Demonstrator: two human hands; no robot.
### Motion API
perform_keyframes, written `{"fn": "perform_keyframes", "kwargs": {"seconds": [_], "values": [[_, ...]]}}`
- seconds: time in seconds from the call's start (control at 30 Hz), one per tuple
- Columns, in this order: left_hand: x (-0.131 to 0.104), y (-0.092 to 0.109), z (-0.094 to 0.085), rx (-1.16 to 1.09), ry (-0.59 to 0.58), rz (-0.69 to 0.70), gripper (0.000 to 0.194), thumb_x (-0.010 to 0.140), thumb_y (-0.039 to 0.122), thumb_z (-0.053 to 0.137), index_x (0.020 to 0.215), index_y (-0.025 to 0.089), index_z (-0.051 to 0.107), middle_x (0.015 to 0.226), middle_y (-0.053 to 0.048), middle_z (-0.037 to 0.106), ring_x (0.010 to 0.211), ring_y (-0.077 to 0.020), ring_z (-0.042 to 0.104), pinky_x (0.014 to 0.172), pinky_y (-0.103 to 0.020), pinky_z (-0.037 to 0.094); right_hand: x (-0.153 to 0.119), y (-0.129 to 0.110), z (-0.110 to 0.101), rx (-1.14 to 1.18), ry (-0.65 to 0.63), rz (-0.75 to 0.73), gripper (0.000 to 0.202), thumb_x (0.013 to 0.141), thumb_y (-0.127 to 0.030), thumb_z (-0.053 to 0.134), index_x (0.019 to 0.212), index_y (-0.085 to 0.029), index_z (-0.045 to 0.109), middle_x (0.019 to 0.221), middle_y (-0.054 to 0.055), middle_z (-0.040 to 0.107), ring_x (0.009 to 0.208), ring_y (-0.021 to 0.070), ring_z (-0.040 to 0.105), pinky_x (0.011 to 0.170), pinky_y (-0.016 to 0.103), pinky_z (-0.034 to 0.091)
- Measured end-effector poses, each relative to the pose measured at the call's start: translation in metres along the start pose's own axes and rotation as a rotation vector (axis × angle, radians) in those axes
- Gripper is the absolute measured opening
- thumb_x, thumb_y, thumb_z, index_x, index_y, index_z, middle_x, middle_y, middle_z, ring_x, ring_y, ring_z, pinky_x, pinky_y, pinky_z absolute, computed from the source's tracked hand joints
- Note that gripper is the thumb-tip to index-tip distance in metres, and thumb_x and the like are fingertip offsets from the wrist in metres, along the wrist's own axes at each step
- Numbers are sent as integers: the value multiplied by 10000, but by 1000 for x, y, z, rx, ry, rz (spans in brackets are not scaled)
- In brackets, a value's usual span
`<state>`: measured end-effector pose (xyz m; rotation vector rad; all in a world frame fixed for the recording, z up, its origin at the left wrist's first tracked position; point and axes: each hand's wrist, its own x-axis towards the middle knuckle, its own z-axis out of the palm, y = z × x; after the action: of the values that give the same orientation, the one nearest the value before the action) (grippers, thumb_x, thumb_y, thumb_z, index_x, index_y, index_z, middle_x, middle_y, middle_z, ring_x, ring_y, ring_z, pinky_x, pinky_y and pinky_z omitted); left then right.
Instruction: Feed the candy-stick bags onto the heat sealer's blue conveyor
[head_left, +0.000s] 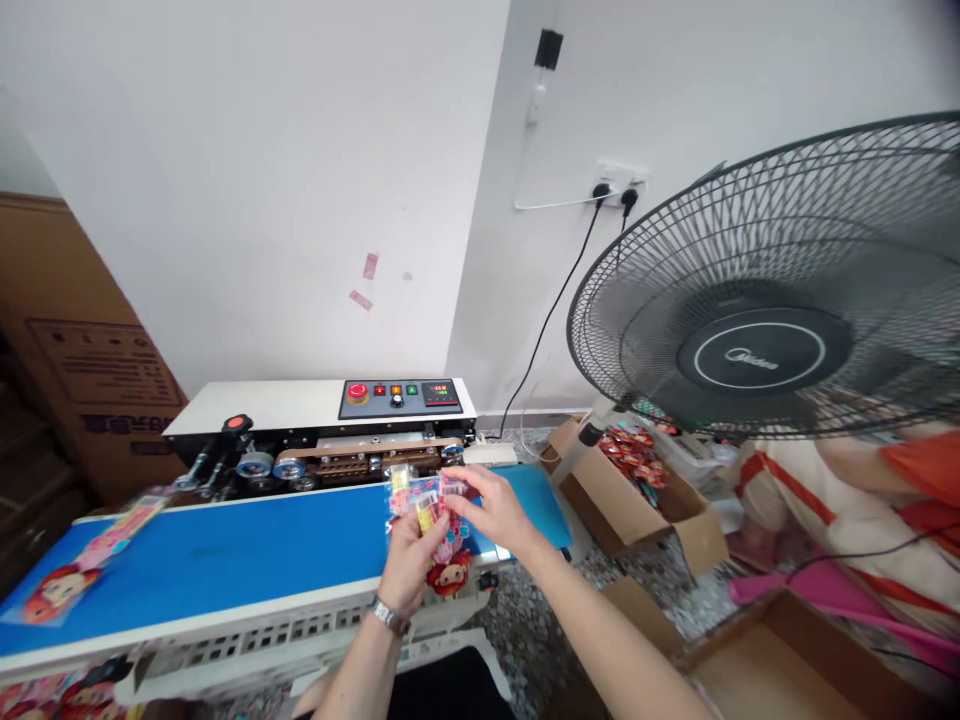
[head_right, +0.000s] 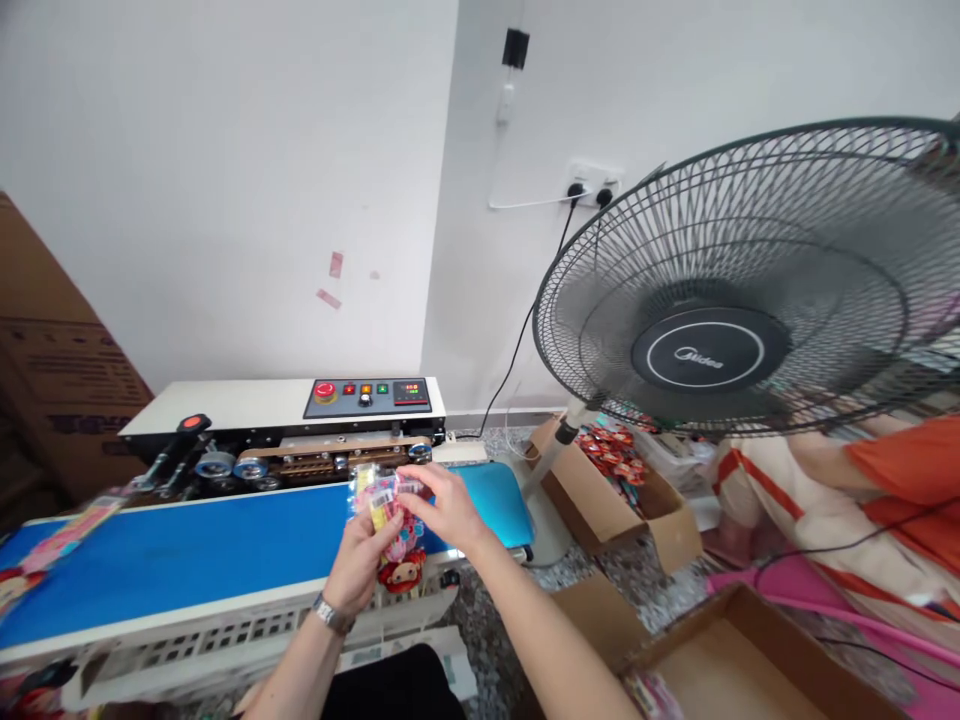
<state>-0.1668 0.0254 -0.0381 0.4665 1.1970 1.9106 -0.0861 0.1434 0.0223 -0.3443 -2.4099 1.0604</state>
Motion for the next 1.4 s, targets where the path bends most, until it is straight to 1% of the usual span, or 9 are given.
{"fn": "perform_keyframes", "kwargs": {"seconds": [0.17, 0.33, 0.43, 0.6, 0.73, 0.93, 1.0, 1.13, 1.4], "values": [[-1, -3, 1, 61, -10, 26, 308, 669, 351, 683, 881, 133, 638, 797, -49, 657, 662, -130, 562, 630, -244, 438, -7, 5, 2, -42, -5, -5, 166, 818, -273, 550, 942, -210, 641, 893, 31, 653, 788, 154, 587, 710, 251, 454], [0, -4, 2, 70, -18, 17, 329, 659, 371, 686, 876, 127, 645, 756, -38, 646, 629, -125, 547, 602, -240, 427, -9, 4, -4, -79, -39, -5, 196, 820, -272, 550, 991, -222, 630, 930, 34, 641, 803, 157, 583, 717, 256, 448], [0, -5, 3, 75, -9, 14, 301, 649, 361, 697, 830, 125, 654, 727, -29, 645, 606, -116, 536, 583, -228, 419, -10, 5, -5, -98, -72, -17, 144, 826, -275, 537, 872, -219, 661, 828, 29, 636, 790, 163, 573, 727, 268, 441], [-1, -4, 6, -51, 31, -30, 334, 633, 354, 711, 871, 124, 660, 783, -62, 670, 663, -152, 587, 636, -268, 455, -20, 21, 6, 182, 148, 200, 305, 794, -339, 557, 1067, -202, 571, 897, 39, 606, 748, 142, 564, 662, 248, 468], [0, -2, 8, -91, 59, -33, 339, 624, 333, 721, 882, 123, 659, 799, -75, 679, 701, -168, 608, 679, -289, 468, -31, 28, 24, 289, 227, 293, 236, 761, -384, 576, 860, -170, 591, 858, 41, 601, 822, 173, 558, 681, 252, 467], [3, -4, 7, -16, 128, 95, 345, 648, 342, 700, 930, 154, 639, 889, -70, 675, 771, -172, 606, 712, -286, 465, -35, 23, 33, 253, 187, 270, 196, 827, -366, 489, 798, -179, 538, 695, -7, 545, 632, 129, 518, 592, 233, 435], [4, -5, 6, -15, 126, 91, 343, 650, 351, 696, 920, 145, 643, 867, -72, 674, 765, -173, 602, 703, -279, 462, -34, 22, 32, 284, 159, 266, 188, 820, -347, 504, 912, -186, 537, 724, -2, 565, 658, 137, 543, 607, 241, 451], [5, -5, 2, 61, 74, 67, 337, 647, 358, 695, 894, 133, 654, 828, -61, 670, 718, -163, 583, 673, -269, 453, -28, 16, 25, 325, 168, 212, 455, 783, -296, 569, 1205, -218, 418, 958, 45, 599, 814, 162, 583, 677, 263, 483], [2, -5, 0, 112, 29, 70, 273, 642, 343, 700, 806, 128, 660, 738, -25, 647, 632, -124, 528, 609, -233, 414, -16, -1, 6, -66, 12, 12, 186, 835, -281, 519, 978, -231, 627, 866, 30, 604, 826, 166, 548, 746, 281, 429]]}}
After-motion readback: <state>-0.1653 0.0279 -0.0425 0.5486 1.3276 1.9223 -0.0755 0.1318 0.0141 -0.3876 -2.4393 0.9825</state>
